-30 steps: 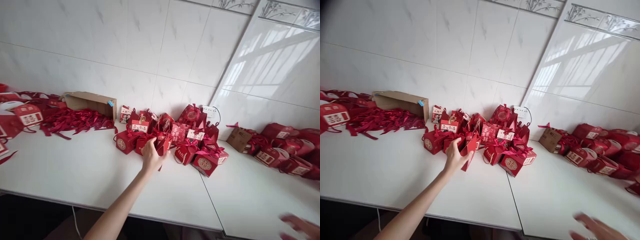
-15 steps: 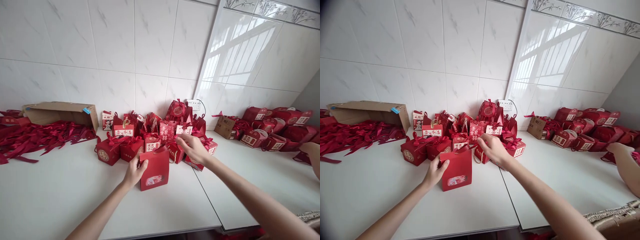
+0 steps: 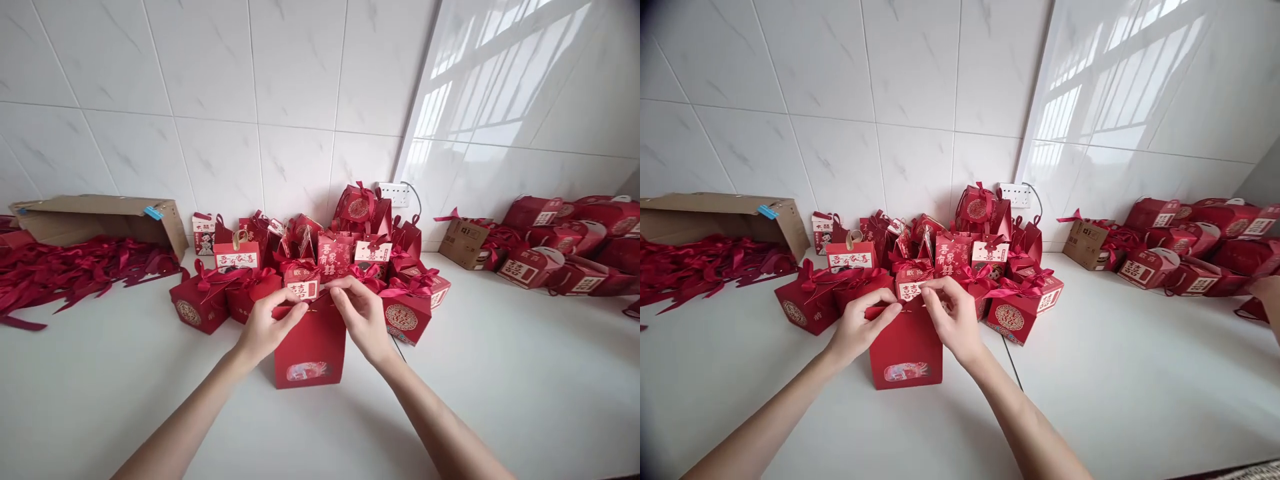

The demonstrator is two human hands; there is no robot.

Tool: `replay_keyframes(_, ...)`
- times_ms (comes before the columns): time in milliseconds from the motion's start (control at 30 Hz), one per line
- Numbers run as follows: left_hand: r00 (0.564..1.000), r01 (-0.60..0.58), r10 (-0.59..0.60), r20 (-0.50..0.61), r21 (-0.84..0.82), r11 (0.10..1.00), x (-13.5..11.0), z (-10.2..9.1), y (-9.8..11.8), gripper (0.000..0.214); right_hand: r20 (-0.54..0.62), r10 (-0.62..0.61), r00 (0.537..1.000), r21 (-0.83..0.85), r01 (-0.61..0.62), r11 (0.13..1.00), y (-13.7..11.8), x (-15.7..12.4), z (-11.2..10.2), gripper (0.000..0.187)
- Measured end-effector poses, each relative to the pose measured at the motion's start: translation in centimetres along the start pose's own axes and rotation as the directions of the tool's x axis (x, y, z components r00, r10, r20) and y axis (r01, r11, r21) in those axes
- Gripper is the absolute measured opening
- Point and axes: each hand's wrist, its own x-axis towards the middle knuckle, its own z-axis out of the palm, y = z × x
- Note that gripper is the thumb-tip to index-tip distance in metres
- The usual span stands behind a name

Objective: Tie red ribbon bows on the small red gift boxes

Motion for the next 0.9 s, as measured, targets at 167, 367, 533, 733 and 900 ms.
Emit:
replay_keyframes(167, 0.996, -0.083, 0.076, 0.053, 0.128, 0.988, 0.2, -0.1, 0.2, 0.028, -0.011, -0.136, 0.991, -0.083, 0.134, 0.987, -0.3, 1.1, 0.8, 0.012)
replay_keyframes(367, 0.992, 0.027, -0.031, 0.119, 0.029, 0.999, 0.7, -0.3, 2.2, 0.018, -0.128, -0.074, 0.989, 0.091, 0.086, 0.992, 0.1, 0.4, 1.7, 0.004)
replay_keyframes(533, 0.989, -0.1, 0.111, -0.098, 0.114, 0.988, 0.1, 1.2, 1.5, 0.012, -0.031, -0.162, 0.986, 0.076, 0.164, 0.983, 0.3, -0.7, 1.3, 0.022)
replay_keyframes(733, 0.927, -0.233, 0.275, -0.256, 0.182, 0.955, -0.3, 2.5, 0.6, 0.005, 0.016, -0.317, 0.948, -0.172, 0.315, 0.933, 1.3, -2.2, 0.9, 0.018)
replay_keyframes(900, 0.884, -0.347, 0.383, -0.268, 0.174, 0.922, 0.0, 2.5, 0.4, 0.017, 0.09, -0.435, 0.896, -0.291, 0.441, 0.849, 1.9, -2.6, 0.8, 0.026)
